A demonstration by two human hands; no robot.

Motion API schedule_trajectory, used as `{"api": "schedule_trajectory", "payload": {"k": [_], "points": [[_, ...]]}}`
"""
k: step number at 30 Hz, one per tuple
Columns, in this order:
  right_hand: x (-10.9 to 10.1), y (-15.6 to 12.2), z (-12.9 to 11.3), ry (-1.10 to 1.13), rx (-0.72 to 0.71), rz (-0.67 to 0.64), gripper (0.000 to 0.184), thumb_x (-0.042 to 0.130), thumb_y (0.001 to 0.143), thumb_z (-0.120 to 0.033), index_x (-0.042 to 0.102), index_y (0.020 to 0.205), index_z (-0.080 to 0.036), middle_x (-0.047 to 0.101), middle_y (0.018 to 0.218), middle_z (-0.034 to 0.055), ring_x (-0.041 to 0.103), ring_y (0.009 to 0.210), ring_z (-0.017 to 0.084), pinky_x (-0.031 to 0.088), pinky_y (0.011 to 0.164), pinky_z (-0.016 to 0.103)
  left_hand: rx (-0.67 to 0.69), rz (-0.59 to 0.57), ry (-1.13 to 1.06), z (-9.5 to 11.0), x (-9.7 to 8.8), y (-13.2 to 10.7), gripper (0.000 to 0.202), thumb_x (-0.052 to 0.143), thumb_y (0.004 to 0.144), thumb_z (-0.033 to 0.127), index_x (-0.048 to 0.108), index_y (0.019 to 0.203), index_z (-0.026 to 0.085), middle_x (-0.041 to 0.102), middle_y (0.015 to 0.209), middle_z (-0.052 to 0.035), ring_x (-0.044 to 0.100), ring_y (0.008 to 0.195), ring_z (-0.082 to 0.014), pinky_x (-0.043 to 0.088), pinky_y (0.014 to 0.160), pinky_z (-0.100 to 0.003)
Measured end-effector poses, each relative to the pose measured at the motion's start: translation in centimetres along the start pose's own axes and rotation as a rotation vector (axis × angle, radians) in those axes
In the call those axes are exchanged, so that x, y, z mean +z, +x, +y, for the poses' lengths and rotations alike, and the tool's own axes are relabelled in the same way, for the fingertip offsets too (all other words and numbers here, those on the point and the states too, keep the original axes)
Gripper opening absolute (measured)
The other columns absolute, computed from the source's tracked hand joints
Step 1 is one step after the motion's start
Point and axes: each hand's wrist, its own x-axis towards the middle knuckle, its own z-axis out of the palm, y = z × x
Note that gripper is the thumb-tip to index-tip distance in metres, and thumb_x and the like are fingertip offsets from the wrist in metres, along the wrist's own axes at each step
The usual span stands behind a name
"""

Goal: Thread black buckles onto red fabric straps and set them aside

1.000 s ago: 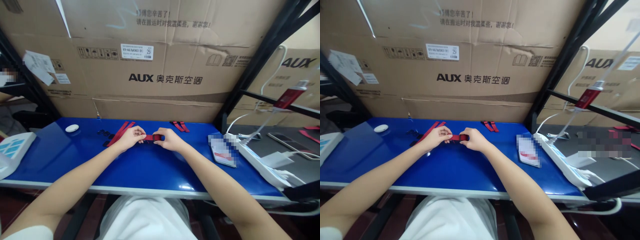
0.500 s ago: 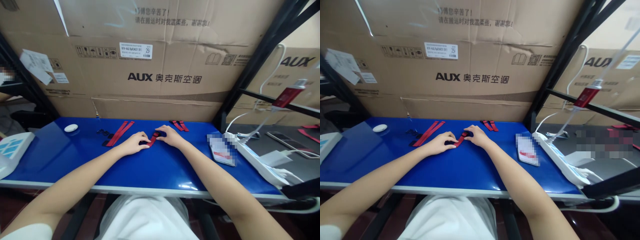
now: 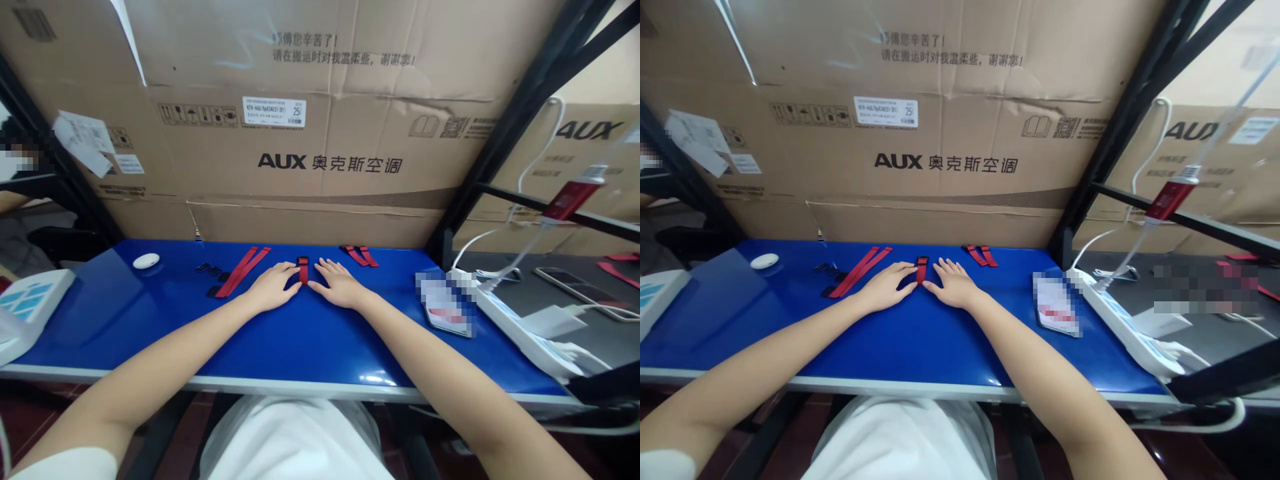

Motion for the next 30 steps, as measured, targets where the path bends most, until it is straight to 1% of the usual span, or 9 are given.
{"api": "schedule_trajectory", "payload": {"k": [3,4,6,11,18,25,30], "points": [[-0.06,-0.36,-0.15,-0.013,-0.008,-0.009,0.096,0.023,0.083,-0.081,0.023,0.154,-0.016,0.013,0.161,0.0102,0.008,0.15,0.028,0.006,0.12,0.042,-0.095,-0.118,0.036,-0.32,-0.29,-0.23,0.068,0.038,0.093,0.059,0.046,0.143,0.014,0.037,0.153,-0.0151,0.03,0.143,-0.0309,0.025,0.117,-0.044],[-0.08,-0.44,-0.2,-0.017,-0.009,-0.012,0.097,0.023,0.083,-0.082,0.022,0.154,-0.016,0.013,0.161,0.0101,0.008,0.15,0.028,0.006,0.121,0.042,-0.112,-0.151,0.034,-0.42,-0.33,-0.25,0.071,0.036,0.092,0.061,0.043,0.145,0.013,0.033,0.155,-0.0154,0.027,0.144,-0.0308,0.023,0.118,-0.044],[-0.13,-0.51,-0.28,-0.022,-0.014,-0.014,0.096,0.023,0.083,-0.082,0.022,0.154,-0.017,0.013,0.161,0.0096,0.007,0.15,0.027,0.005,0.121,0.041,-0.127,-0.182,0.023,-0.55,-0.35,-0.22,0.074,0.033,0.092,0.063,0.04,0.146,0.013,0.03,0.156,-0.0152,0.024,0.146,-0.0301,0.021,0.118,-0.043],[-0.12,-0.47,-0.3,-0.028,-0.025,-0.01,0.096,0.024,0.083,-0.081,0.024,0.153,-0.016,0.016,0.161,0.0113,0.009,0.149,0.028,0.007,0.12,0.042,-0.128,-0.161,-0.013,-0.52,-0.34,-0.19,0.071,0.036,0.092,0.062,0.042,0.145,0.015,0.03,0.156,-0.014,0.025,0.145,-0.03,0.021,0.118,-0.044],[-0.07,-0.4,-0.23,-0.028,-0.03,-0.004,0.094,0.026,0.084,-0.08,0.026,0.153,-0.017,0.018,0.16,0.0115,0.011,0.149,0.029,0.009,0.12,0.044,-0.135,-0.162,-0.025,-0.44,-0.4,-0.26,0.072,0.036,0.091,0.062,0.043,0.145,0.016,0.03,0.156,-0.0141,0.025,0.145,-0.0304,0.02,0.118,-0.043],[-0.14,-0.32,-0.16,-0.022,-0.029,-0.013,0.095,0.026,0.083,-0.081,0.025,0.153,-0.018,0.018,0.161,0.0113,0.01,0.149,0.029,0.008,0.12,0.044,-0.124,-0.157,-0.029,-0.51,-0.33,-0.27,0.071,0.037,0.091,0.061,0.042,0.145,0.015,0.03,0.156,-0.0147,0.025,0.145,-0.0303,0.02,0.117,-0.043],[-0.21,-0.31,-0.24,-0.02,-0.027,-0.015,0.096,0.027,0.083,-0.081,0.027,0.153,-0.016,0.018,0.16,0.0123,0.01,0.149,0.03,0.009,0.12,0.044,-0.123,-0.17,-0.01,-0.45,-0.36,-0.25,0.073,0.035,0.091,0.062,0.042,0.146,0.013,0.03,0.156,-0.016,0.024,0.145,-0.0309,0.02,0.118,-0.044]]}}
